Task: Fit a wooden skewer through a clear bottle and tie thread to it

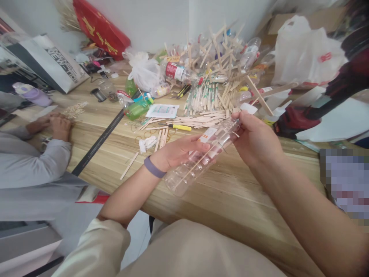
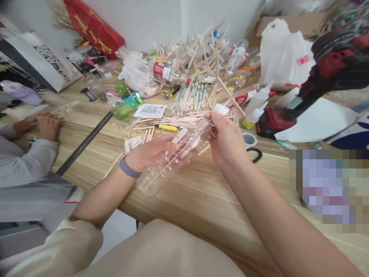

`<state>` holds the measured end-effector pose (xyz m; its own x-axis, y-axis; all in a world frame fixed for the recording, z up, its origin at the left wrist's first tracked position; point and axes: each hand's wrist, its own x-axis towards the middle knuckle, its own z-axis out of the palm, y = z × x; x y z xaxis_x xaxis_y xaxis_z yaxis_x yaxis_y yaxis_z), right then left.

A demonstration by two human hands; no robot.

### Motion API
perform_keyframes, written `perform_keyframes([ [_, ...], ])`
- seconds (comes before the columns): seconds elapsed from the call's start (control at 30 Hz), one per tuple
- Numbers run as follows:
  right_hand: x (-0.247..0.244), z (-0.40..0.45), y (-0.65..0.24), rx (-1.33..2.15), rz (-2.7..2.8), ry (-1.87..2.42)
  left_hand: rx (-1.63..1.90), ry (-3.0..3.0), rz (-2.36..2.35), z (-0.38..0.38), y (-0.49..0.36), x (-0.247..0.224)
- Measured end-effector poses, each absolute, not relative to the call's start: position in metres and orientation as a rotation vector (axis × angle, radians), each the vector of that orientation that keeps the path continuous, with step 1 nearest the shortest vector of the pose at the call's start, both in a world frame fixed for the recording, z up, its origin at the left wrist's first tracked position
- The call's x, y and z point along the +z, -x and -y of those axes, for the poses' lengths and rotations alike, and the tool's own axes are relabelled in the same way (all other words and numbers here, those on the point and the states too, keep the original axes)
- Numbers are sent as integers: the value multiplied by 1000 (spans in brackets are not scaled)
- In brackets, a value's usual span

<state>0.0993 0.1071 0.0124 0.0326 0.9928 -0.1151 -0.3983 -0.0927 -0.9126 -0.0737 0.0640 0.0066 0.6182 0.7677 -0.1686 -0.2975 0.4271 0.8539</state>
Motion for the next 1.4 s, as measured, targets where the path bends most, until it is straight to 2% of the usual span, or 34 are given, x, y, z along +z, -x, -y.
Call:
perform_keyframes([
  [1.4, 6, -108, -105, 1417, 805, 1026, 710, -889, -564, -59, 72, 4],
])
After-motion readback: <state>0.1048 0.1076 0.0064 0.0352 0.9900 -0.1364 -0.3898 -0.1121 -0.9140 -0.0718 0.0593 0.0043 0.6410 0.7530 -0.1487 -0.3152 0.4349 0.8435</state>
